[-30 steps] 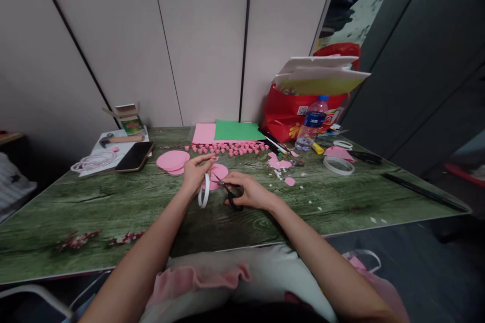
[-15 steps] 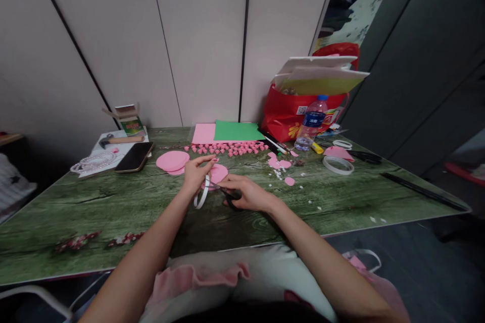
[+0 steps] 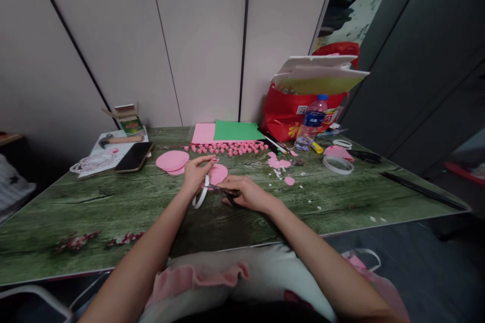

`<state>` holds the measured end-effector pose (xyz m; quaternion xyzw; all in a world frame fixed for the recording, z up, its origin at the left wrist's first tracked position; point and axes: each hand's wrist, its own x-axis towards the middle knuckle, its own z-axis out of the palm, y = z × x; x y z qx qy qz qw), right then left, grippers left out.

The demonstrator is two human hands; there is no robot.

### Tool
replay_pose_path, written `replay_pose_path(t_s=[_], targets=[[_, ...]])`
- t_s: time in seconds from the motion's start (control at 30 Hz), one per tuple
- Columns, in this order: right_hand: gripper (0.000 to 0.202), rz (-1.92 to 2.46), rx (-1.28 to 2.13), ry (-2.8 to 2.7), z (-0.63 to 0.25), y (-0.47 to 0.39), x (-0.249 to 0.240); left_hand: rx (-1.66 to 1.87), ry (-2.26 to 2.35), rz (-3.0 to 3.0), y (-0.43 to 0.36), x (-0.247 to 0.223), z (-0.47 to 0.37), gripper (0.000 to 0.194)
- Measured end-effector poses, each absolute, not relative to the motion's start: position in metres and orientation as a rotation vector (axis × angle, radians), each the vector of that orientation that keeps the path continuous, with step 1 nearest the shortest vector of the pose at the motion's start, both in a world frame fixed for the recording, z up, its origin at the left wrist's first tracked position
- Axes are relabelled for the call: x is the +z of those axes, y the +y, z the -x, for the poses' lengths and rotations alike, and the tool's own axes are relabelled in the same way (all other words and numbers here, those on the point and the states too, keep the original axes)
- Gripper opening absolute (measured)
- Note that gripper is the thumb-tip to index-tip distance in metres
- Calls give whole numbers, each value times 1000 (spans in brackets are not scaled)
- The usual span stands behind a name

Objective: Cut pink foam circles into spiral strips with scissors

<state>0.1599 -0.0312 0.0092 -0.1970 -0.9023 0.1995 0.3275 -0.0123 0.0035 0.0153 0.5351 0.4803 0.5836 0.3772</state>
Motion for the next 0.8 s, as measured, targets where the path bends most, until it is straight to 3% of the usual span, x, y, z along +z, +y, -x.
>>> replay_pose_path(t_s=[0.43,0.8], targets=[[15,544,522,-2358,-159,-28,5,1433,1222,-1367,-5,24,5,28],[10,533,518,-2387,-160,-27,5,1412,1219,-1410,-9,26,0,26]])
